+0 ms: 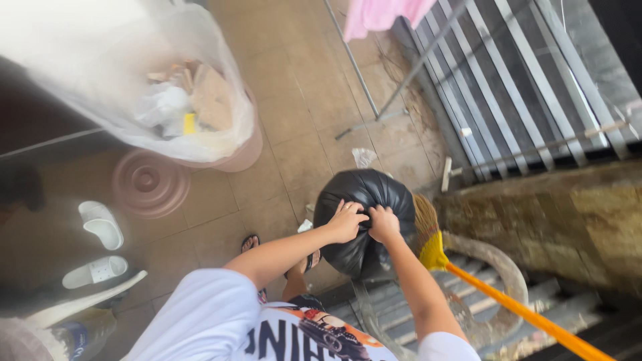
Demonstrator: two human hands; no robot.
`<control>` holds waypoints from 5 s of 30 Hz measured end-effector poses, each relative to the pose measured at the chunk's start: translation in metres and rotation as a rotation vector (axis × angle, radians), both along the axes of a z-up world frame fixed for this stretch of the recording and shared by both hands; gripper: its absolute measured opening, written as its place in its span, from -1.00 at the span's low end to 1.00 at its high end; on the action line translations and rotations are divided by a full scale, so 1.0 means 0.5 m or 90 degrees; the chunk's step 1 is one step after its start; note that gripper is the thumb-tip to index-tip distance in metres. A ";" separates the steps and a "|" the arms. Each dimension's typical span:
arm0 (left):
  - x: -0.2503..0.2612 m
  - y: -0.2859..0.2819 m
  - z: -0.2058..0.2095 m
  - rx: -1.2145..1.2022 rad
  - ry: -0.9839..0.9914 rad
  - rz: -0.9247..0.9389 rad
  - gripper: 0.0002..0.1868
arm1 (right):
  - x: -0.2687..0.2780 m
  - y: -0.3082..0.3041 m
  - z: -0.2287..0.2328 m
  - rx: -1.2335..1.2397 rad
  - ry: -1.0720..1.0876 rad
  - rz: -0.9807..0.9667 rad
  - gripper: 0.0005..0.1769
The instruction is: The person compacts trash inside a transparent bin liner, then lifts and ties a black trash bag. They place the tied bag into the bin and pick up a small piece of paper from the floor to add to the bin.
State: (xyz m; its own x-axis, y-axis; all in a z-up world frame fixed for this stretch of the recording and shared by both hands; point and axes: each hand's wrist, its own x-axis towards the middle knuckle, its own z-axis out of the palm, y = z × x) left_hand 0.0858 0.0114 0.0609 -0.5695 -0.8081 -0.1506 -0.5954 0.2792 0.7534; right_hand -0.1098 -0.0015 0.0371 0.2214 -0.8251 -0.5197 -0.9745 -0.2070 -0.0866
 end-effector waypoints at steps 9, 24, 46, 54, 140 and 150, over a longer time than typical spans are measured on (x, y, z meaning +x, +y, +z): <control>0.396 0.017 -0.083 0.049 0.060 0.377 -0.74 | -0.013 -0.084 0.089 -0.007 -0.154 -0.166 -0.35; 0.791 0.071 -0.037 0.074 0.034 0.594 -0.72 | 0.085 -0.184 0.271 0.191 -0.580 -0.766 -0.81; 1.204 -0.221 0.023 0.040 -0.058 0.780 0.10 | 0.948 -0.485 0.795 0.263 -1.274 -0.608 -0.82; 1.237 -0.132 0.016 -0.078 0.122 0.723 0.36 | 1.194 -0.550 0.600 0.371 -1.252 -0.720 -0.83; 1.212 -0.318 -0.123 0.015 0.401 0.619 -0.03 | 1.347 -0.481 0.046 -0.180 0.013 0.347 0.28; 1.276 -0.454 -0.167 0.190 0.456 0.618 -0.06 | 1.429 -0.711 -0.194 -0.221 0.024 0.287 -0.40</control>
